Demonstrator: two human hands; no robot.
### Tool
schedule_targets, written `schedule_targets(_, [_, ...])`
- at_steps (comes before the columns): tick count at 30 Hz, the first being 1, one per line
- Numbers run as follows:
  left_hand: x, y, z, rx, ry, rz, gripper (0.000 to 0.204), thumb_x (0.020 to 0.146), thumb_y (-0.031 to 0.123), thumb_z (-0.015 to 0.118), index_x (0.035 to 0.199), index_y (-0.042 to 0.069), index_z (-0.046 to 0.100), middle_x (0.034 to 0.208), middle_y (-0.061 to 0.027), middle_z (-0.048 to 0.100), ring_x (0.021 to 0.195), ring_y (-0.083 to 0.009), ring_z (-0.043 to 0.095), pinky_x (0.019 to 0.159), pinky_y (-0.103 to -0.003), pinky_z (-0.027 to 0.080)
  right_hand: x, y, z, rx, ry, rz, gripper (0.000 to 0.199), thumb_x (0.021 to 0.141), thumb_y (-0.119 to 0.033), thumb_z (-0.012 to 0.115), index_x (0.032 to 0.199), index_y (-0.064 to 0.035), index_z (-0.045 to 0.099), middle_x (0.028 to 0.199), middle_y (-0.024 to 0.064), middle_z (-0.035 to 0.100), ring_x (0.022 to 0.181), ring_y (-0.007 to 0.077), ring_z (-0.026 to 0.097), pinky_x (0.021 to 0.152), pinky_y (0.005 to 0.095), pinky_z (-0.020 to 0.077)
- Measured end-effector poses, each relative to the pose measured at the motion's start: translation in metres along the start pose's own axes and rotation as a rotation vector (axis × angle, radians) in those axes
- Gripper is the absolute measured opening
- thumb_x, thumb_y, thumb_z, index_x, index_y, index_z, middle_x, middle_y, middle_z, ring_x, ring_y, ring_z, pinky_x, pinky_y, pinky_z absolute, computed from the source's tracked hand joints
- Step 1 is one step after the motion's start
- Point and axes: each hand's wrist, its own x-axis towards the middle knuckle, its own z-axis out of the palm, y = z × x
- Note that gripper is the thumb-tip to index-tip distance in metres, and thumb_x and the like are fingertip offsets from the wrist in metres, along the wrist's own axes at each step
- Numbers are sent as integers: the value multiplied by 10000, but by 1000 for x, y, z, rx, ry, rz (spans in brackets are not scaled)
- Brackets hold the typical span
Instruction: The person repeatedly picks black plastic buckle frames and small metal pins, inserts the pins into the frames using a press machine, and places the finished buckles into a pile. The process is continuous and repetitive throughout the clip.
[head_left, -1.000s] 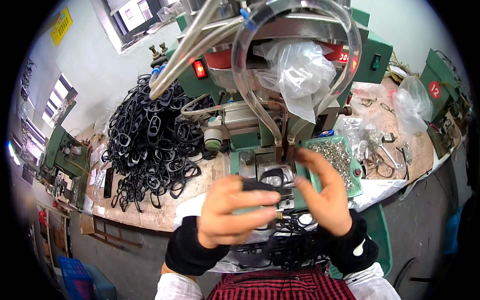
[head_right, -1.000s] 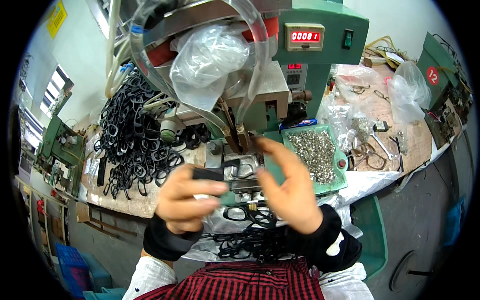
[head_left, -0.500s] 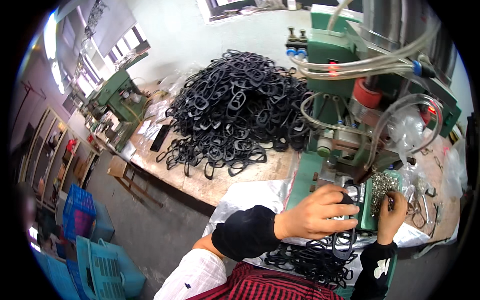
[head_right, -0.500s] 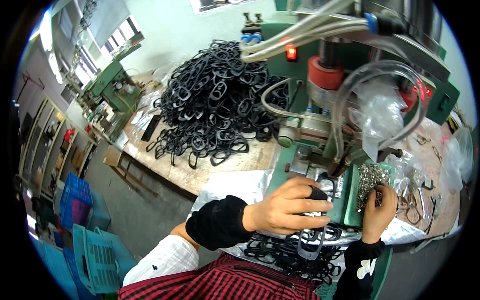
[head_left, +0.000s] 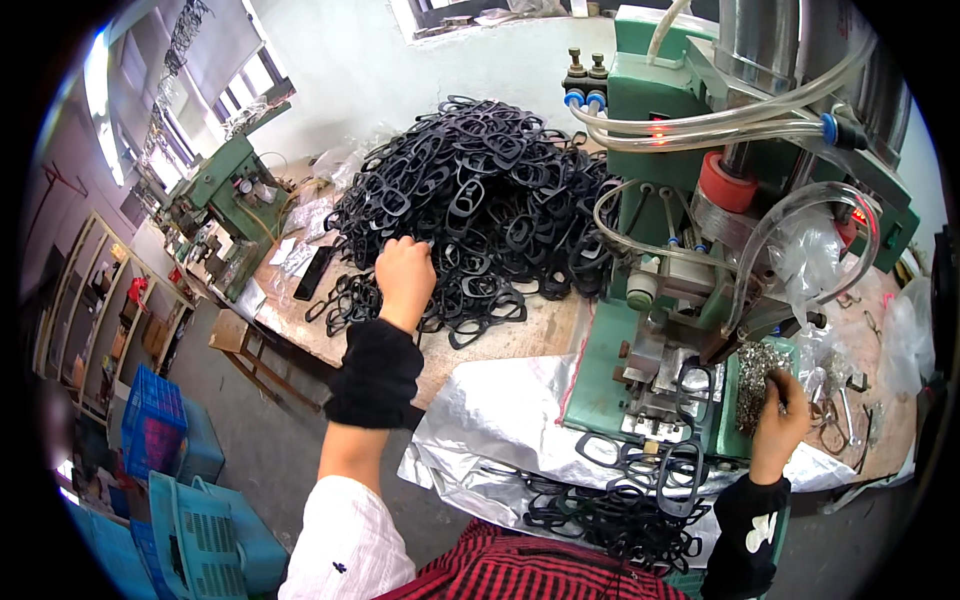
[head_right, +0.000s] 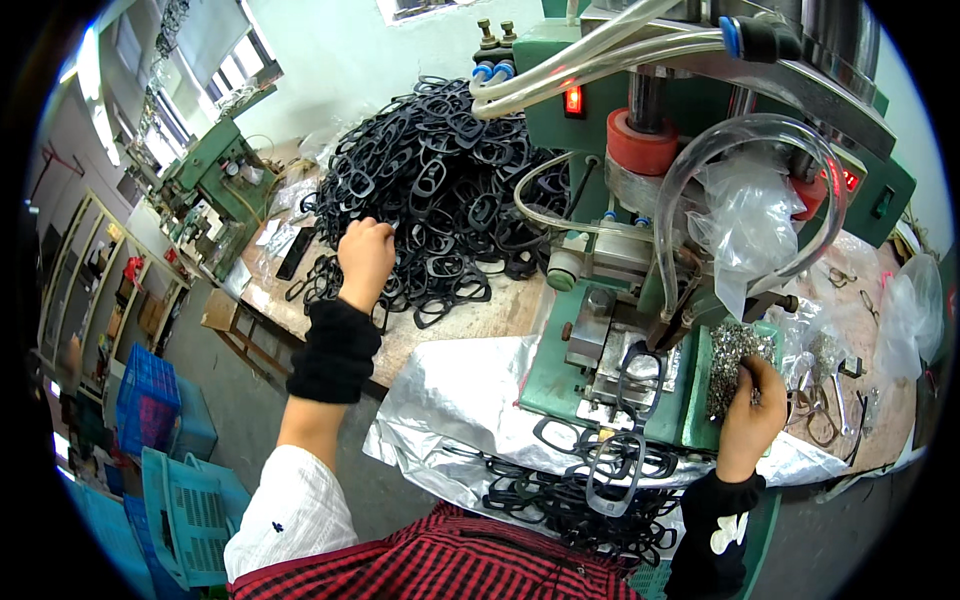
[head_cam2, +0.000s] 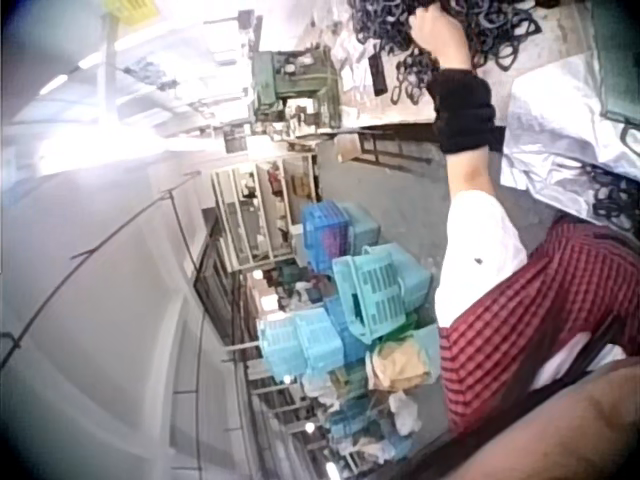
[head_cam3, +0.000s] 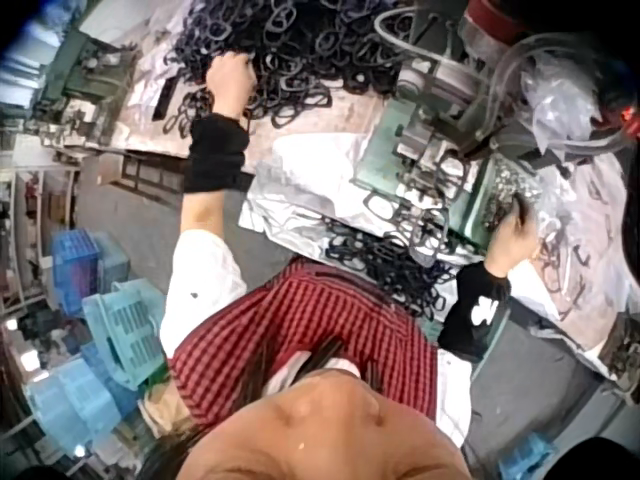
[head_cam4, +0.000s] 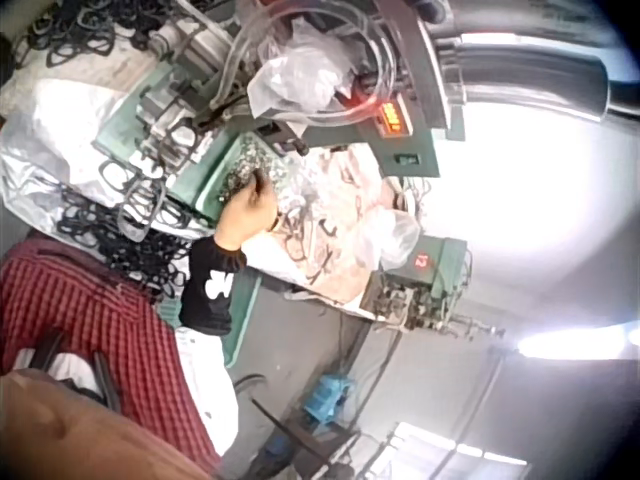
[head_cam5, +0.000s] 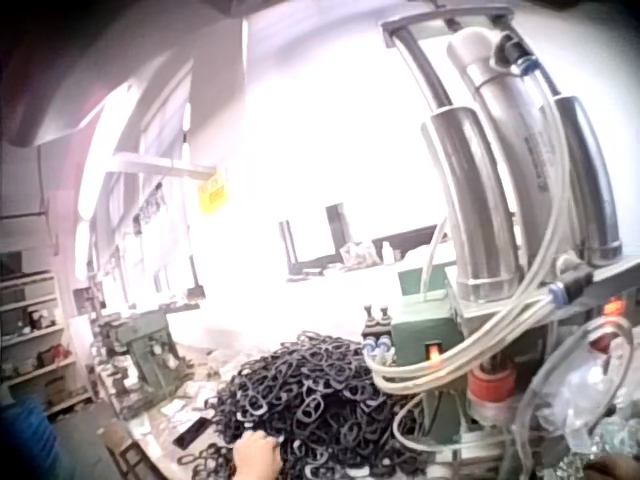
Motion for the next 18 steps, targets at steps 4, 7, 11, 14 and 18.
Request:
schedule_targets(4, [-10,-21,65,287,-148,97,84,737,107,656,741,86,737,874,-83,638,838,-295,639,672,-423,521,1,-2,2,-89,6,-32,143,877,4,643,1013,11,685,972,143,690,918,299,647,859,369,493])
schedule_targets(7, [-23,-27,56,202,-110,119,81,733,104,654,749,89,732,877,-76,614,870,-284,627,701,-402,499,-12,-15,-15,-125,1,-29,117,839,28,655,955,19,658,931,132,664,891,297,622,843,367,478])
schedule_targets(11, [-6,31,-8,-160,18,293,76,791,38,641,858,63,667,933,-89,618,914,-302,600,803,-412,489,-34,3,-51,-304,92,-81,143,845,11,664,988,16,669,982,142,668,946,323,616,871,403,475])
schedule_targets(14, [-3,69,-33,-628,3,175,124,953,66,589,1068,52,633,971,-65,634,814,-214,606,795,-331,500,-19,-21,-37,-536,38,-230,193,790,-6,700,983,-5,695,1185,202,613,1167,404,542,992,468,441])
schedule_targets(18, [-11,136,-64,-1454,-91,-400,234,1074,187,479,1222,50,597,943,41,587,710,-36,476,620,-198,422,-4,-9,-20,-473,-104,-201,145,760,-47,727,898,-23,689,1174,197,611,1149,412,536,987,471,438])
